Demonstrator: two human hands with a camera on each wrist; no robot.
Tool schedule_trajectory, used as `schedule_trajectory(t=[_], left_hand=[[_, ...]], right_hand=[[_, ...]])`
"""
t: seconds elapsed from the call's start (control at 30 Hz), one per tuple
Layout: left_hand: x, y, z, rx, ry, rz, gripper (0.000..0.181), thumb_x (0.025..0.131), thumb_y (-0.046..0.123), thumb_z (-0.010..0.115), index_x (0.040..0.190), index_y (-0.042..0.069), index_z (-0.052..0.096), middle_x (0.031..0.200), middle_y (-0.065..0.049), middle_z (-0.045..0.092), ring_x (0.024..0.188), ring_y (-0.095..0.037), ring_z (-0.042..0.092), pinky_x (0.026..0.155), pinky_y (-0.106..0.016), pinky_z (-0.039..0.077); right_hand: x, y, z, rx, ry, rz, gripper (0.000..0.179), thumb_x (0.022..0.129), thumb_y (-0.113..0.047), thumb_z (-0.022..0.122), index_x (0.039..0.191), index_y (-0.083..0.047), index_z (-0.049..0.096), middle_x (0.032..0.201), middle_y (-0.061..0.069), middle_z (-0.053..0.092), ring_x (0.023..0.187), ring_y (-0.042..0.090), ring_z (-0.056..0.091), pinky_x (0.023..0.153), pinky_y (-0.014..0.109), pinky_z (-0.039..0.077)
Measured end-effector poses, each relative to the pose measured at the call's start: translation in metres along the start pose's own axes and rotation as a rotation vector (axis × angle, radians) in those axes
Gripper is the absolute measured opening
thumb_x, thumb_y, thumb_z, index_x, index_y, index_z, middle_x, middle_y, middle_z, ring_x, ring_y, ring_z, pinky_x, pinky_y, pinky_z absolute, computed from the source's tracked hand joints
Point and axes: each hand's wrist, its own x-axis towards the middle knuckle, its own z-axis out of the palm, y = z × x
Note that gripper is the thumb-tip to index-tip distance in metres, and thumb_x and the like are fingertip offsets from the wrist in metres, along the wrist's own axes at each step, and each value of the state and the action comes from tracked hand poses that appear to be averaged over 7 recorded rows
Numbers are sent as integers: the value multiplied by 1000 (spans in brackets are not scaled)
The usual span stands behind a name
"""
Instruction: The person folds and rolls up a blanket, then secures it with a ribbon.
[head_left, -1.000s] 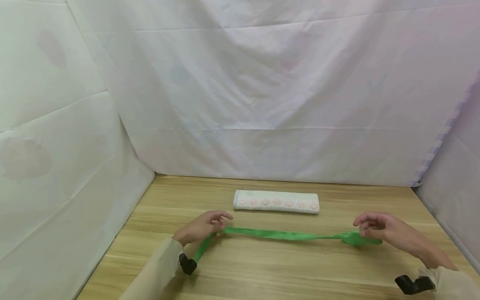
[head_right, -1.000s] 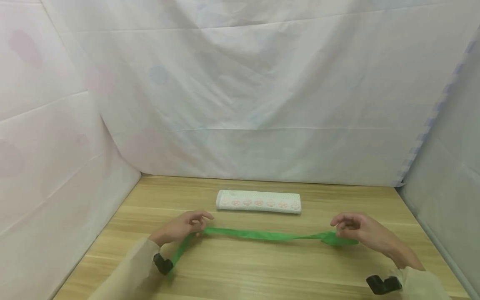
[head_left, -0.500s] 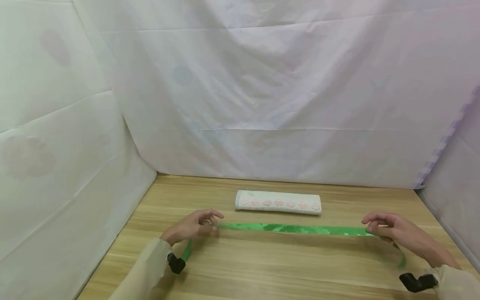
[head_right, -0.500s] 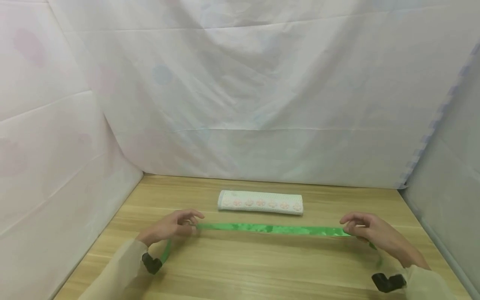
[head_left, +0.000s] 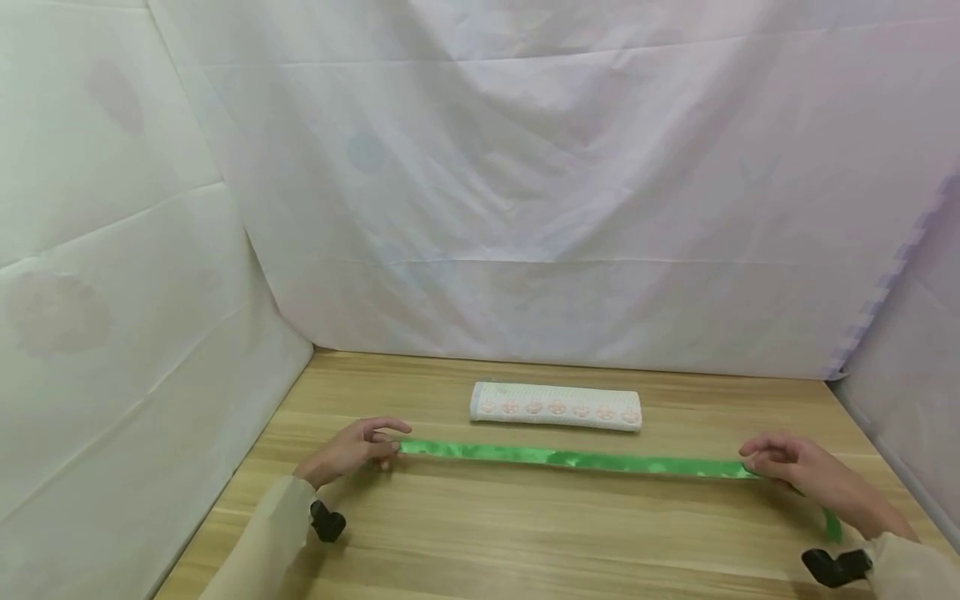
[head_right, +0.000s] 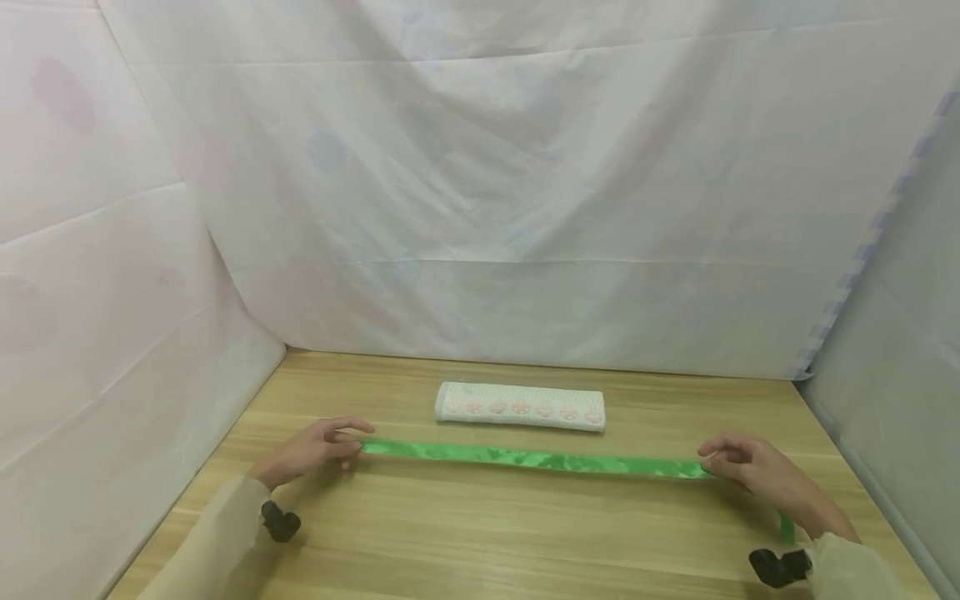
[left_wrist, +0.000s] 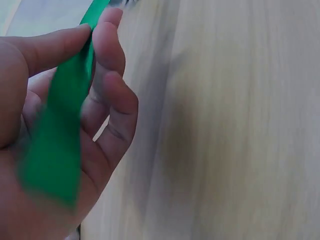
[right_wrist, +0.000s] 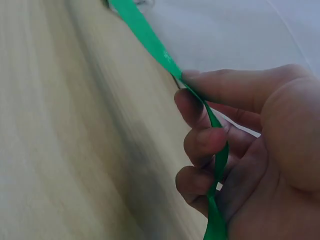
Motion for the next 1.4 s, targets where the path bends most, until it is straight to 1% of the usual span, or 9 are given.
schedule_trajectory(t=[0.13, 0.27, 0.5, 0.77, 1.0, 1.1, 1.23, 1.33, 1.4], left_hand=[[-5, -6, -8, 17, 61, -18, 43, 100, 17, 59, 139, 1, 52, 100, -17, 72, 78, -23, 65, 69, -31, 54], [-9, -15, -15, -8, 109, -47, 48, 99, 18, 61, 140, -3, 49, 102, -17, 72, 78, -25, 69, 67, -31, 55], [-15, -31, -25, -61, 181, -98, 57, 98, 20, 62, 143, -8, 40, 98, -15, 72, 84, -25, 72, 71, -33, 59], [-16, -35, -24, -63, 241, -146, 56, 96, 19, 65, 140, -7, 42, 97, -13, 72, 88, -22, 72, 77, -30, 59], [-17, -36, -25, -67, 244, -121, 57, 96, 16, 65, 141, -9, 39, 96, -11, 72, 87, -24, 72, 77, -30, 59], [-18, -34, -26, -57, 281, -104, 55, 96, 13, 64, 141, -8, 40, 98, -13, 72, 84, -24, 72, 74, -31, 59], [-20, -30, -25, 49, 392, -95, 44, 98, 13, 63, 136, -3, 48, 106, -16, 70, 81, -22, 69, 69, -33, 59], [-18, -23, -22, 213, 476, -106, 36, 99, 16, 61, 130, 1, 55, 111, -15, 68, 87, -22, 66, 69, -33, 57], [-15, -17, -18, 326, 511, -100, 33, 99, 16, 60, 128, 1, 57, 114, -17, 66, 95, -26, 65, 75, -38, 56]], right_hand=[[2, 9, 3, -42, 40, 20, 40, 101, -25, 57, 123, 9, 55, 100, 6, 68, 72, 11, 55, 60, 29, 49], [4, 13, 6, -96, 77, 43, 37, 99, -24, 61, 118, 7, 59, 96, 6, 68, 72, 8, 55, 61, 28, 49], [3, 15, 8, -229, 144, 71, 29, 97, -25, 64, 110, 2, 65, 89, 3, 66, 69, 6, 52, 59, 26, 47], [1, 18, 5, -406, 207, 73, 28, 95, -31, 67, 102, -4, 67, 88, 1, 66, 74, 5, 53, 64, 26, 43], [2, 17, 5, -455, 210, 63, 28, 93, -34, 69, 97, -7, 65, 85, 1, 65, 78, 16, 56, 67, 35, 45], [3, 18, 5, -465, 199, 67, 29, 93, -35, 69, 97, -7, 65, 85, 1, 64, 78, 16, 57, 66, 35, 45], [4, 18, 5, -492, 206, 52, 29, 92, -36, 70, 96, -8, 65, 88, 3, 65, 80, 19, 59, 67, 37, 47], [6, 16, 6, -534, 248, 0, 28, 89, -33, 74, 94, -7, 66, 91, 6, 67, 84, 26, 62, 70, 44, 50], [9, 11, 9, -559, 272, -29, 28, 88, -31, 75, 95, -5, 68, 93, 11, 68, 87, 33, 64, 72, 50, 51]])
